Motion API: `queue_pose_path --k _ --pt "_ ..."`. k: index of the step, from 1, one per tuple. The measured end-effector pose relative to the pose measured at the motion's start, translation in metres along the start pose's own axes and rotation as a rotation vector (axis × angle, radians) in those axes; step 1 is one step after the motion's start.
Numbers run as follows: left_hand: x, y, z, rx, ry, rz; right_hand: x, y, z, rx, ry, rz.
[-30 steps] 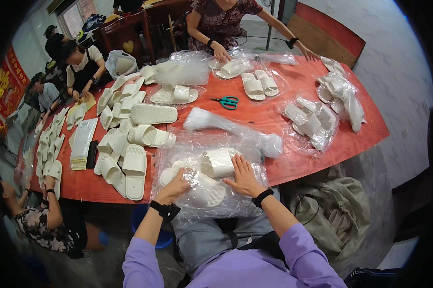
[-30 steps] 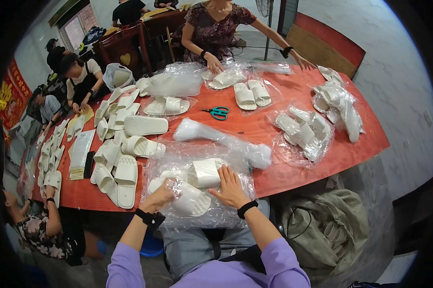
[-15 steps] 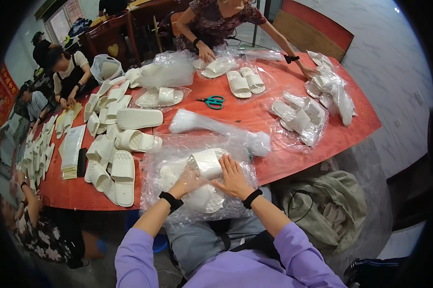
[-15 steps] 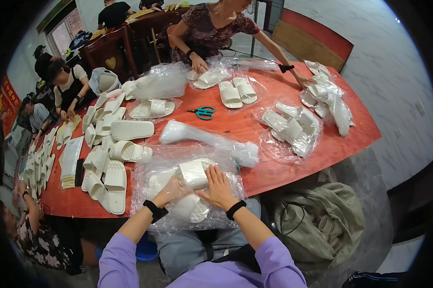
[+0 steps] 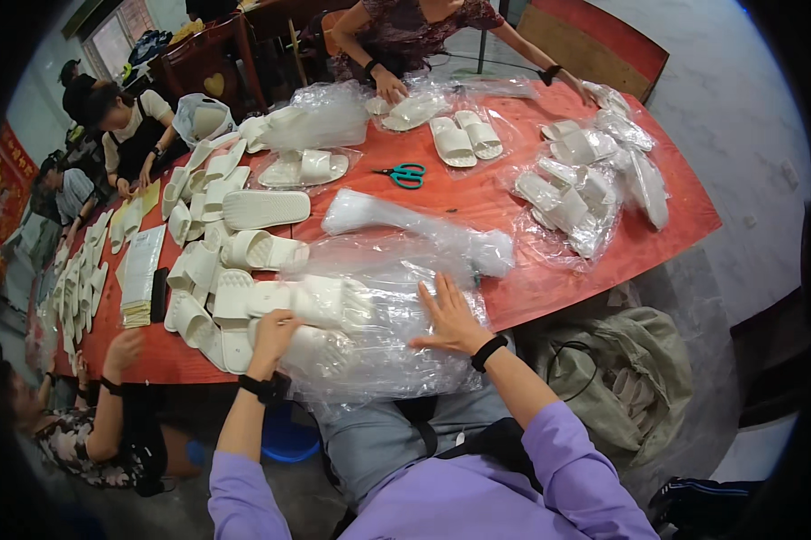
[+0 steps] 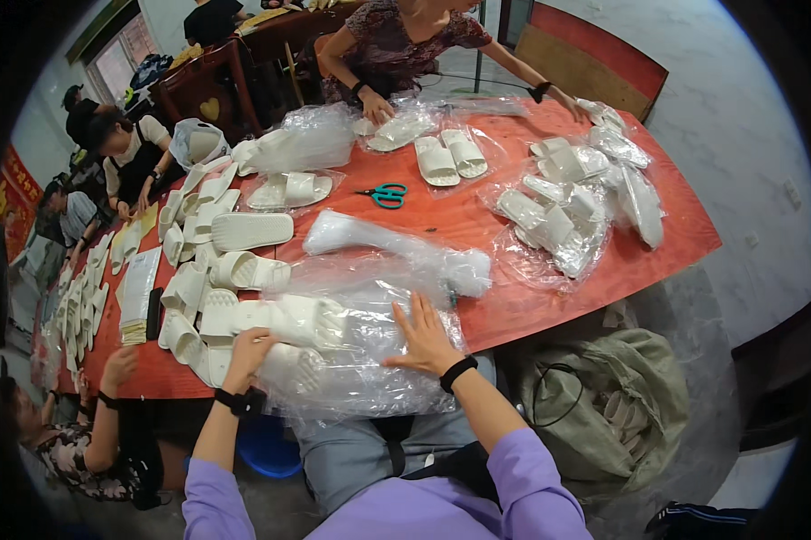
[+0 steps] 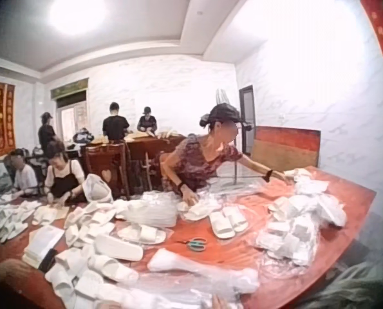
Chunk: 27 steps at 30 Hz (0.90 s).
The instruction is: Packaging white foam slippers into plastic bags.
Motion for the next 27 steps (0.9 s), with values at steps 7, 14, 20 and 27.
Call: queue_pose_path --k 7,14,20,27 --pt "0.048 -0.046 -0.130 -0.438 -0.524 -0.273 -0.001 -0.001 0.005 -0.009 -0.011 -0.016" --pt "-0.103 -0.147 -0.086 -0.031 -1.280 -0.101 0.008 0.005 0.008 0.020 -0.076 -0.036" --pt "-0.180 -0.183 0.044 0.207 -1.583 -0.270 -0.011 0.004 0.029 -0.074 -0.030 -0.087" --pt "-0.076 -0.073 0.154 0.051 -1.584 -0.323 -0.010 0.010 0.047 -0.085 -0.014 -0.172"
Point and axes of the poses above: each hand's wrist, its own y-axis towards the middle knuckle, its own z-axis out of the palm, x = y × z, the point moved 3 cm from there along y, towards the middle knuckle, and after that the axes turned 9 degrees about -z, right-handed, at the moved point
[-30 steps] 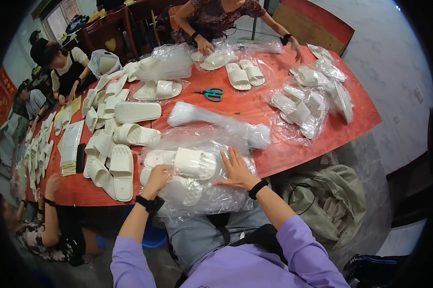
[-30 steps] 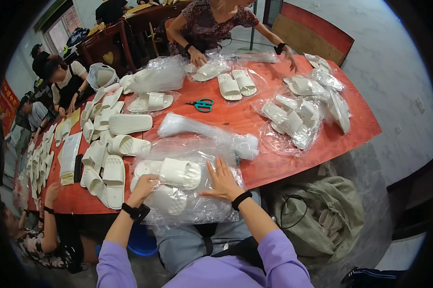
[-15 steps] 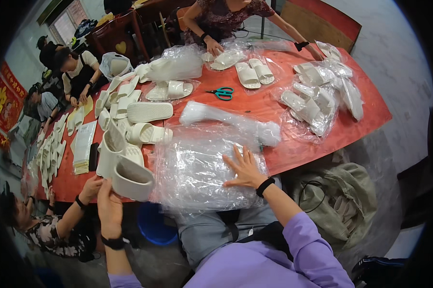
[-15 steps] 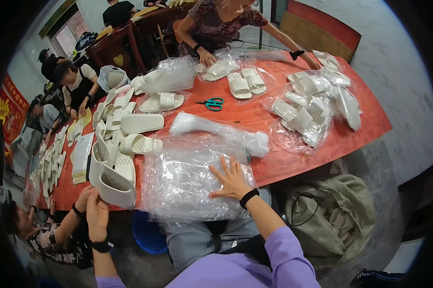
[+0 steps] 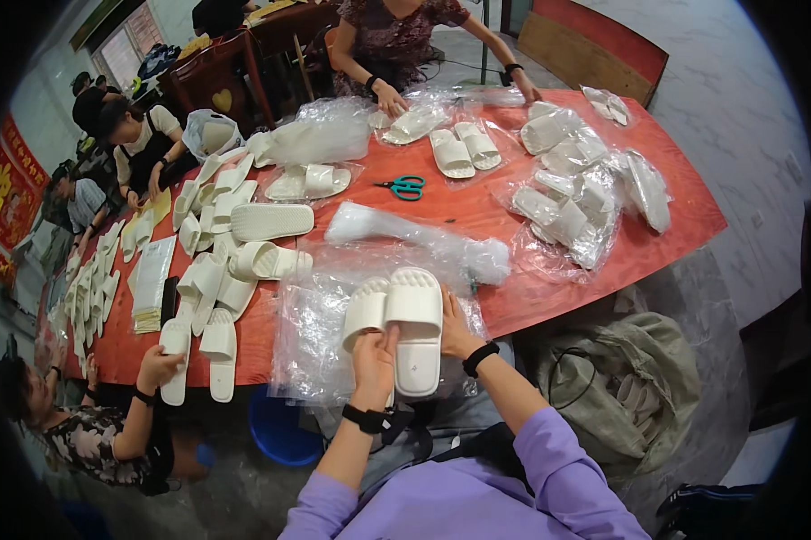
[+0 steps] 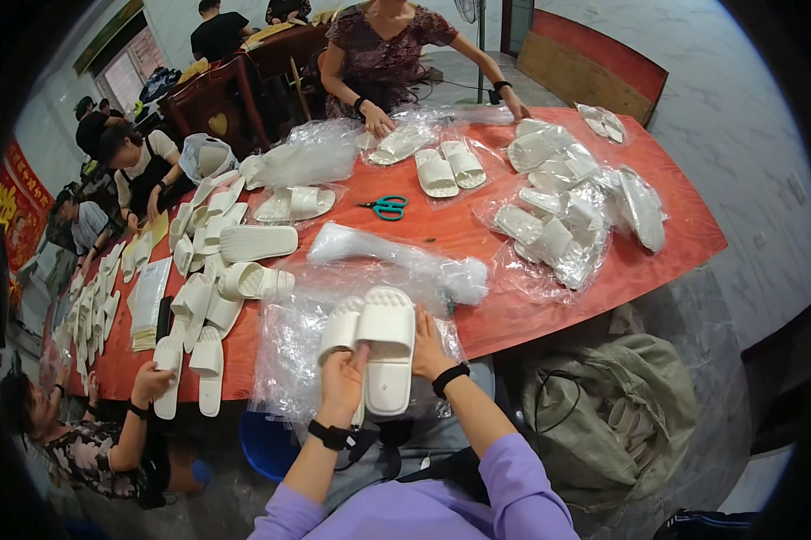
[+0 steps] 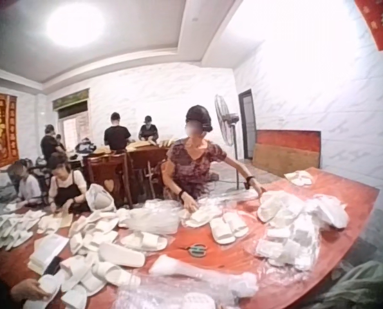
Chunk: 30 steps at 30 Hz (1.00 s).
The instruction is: Packaging white foam slippers into plastic bags.
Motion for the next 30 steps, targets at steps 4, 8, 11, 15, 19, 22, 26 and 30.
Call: queue_pose_path --k 4,8,11,15,19,22,26,30 --pt "0.029 0.010 -0.005 0.054 0.146 -0.108 -0.035 -0.018 0.018 -0.260 0.544 0.033" --pt "0.022 -0.012 0.004 0.075 0.313 0.004 -0.019 -0.010 -0.031 0.007 0.267 -0.026" --pt "0.025 -0.011 -0.002 0.077 0.273 0.034 -0.017 -0.014 -0.052 -0.065 -0.007 -0.051" --pt "0.029 -0.008 -0.007 0.049 0.399 0.131 -0.022 -0.035 -0.090 -0.424 0.373 0.406" --pt "0.024 -0.007 -0.010 0.145 0.583 0.051 -0.042 -0.068 -0.105 -0.742 0.812 0.705" --pt "0.013 -0.020 -0.002 0.058 0.675 0.010 -0.069 -0.106 -0.096 -1.075 0.752 0.863" --pt "0.011 -0.014 -0.019 0.043 0.833 0.048 -0.103 -0.117 -0.085 -1.125 1.020 0.870" --pt "0.010 -0.010 -0.015 -0.013 0.974 0.092 -0.110 -0.096 -0.096 -0.955 1.146 0.814"
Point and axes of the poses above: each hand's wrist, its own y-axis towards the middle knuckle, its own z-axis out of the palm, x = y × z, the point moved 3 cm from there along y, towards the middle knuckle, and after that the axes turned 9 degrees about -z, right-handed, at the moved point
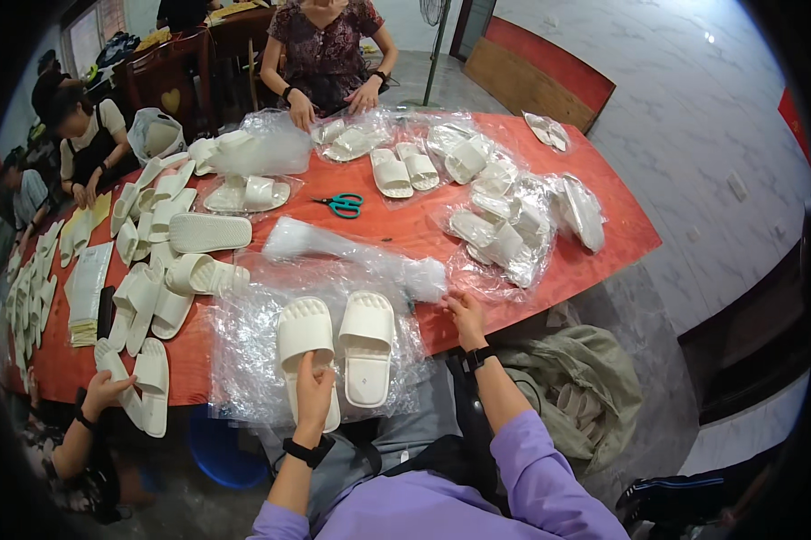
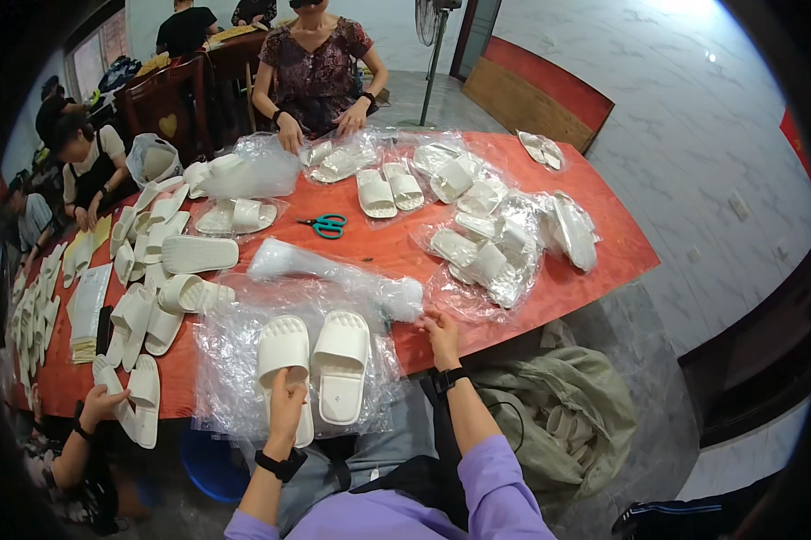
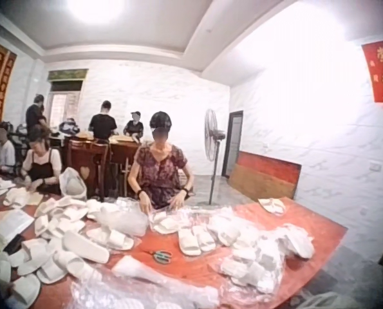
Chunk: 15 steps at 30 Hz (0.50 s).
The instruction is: Packaging white foam slippers into plastic bags.
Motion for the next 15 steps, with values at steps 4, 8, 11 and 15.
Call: queue_pose_path --k 4,8,11,15 --pt "0.004 0.002 -0.010 -0.073 0.096 0.112 -0.002 0.006 0.016 0.027 -0.041 0.044" --pt "0.022 0.005 -0.026 -0.037 0.169 0.165 -0.014 0.005 0.023 0.049 -0.072 -0.018" --pt "0.045 0.013 -0.012 -0.169 0.361 0.543 -0.012 0.007 0.005 0.181 -0.286 -0.319" --pt "0.025 0.005 0.010 -0.032 0.223 0.274 -0.035 0.027 -0.043 0.007 -0.078 -0.090"
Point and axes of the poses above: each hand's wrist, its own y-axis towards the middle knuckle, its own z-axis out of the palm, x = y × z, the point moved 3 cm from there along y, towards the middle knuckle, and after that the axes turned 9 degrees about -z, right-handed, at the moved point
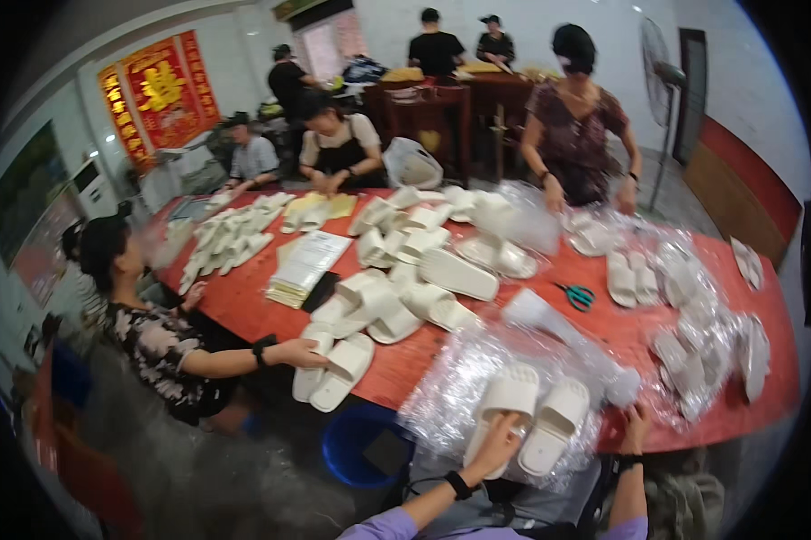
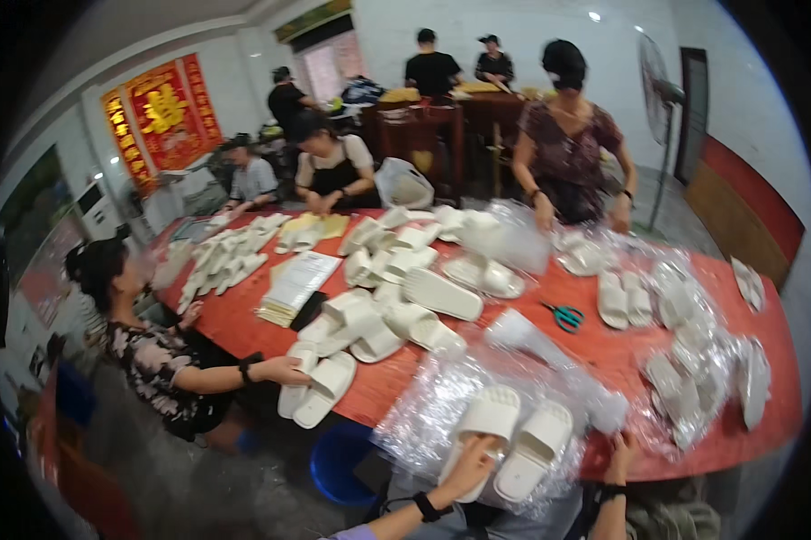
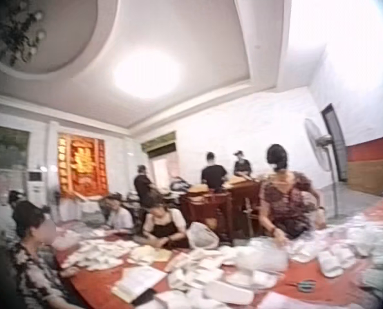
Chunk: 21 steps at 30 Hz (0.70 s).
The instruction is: Packaging white foam slippers into plastic bags.
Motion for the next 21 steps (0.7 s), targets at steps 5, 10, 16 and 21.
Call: queue_pose_path --k 5,10,16,21 --pt "-0.020 -0.016 -0.018 -0.111 0.238 0.126 -0.002 0.002 0.030 0.078 0.044 0.105" --pt "-0.033 -0.017 -0.008 -0.157 0.601 0.305 0.025 -0.014 0.048 -0.003 0.104 0.261" --pt "-0.017 -0.002 0.023 -0.041 0.730 0.164 0.004 0.001 0.016 -0.137 0.022 0.207" --pt "-0.028 0.006 0.040 -0.062 0.739 0.138 -0.017 0.020 -0.077 -0.318 0.353 0.035"
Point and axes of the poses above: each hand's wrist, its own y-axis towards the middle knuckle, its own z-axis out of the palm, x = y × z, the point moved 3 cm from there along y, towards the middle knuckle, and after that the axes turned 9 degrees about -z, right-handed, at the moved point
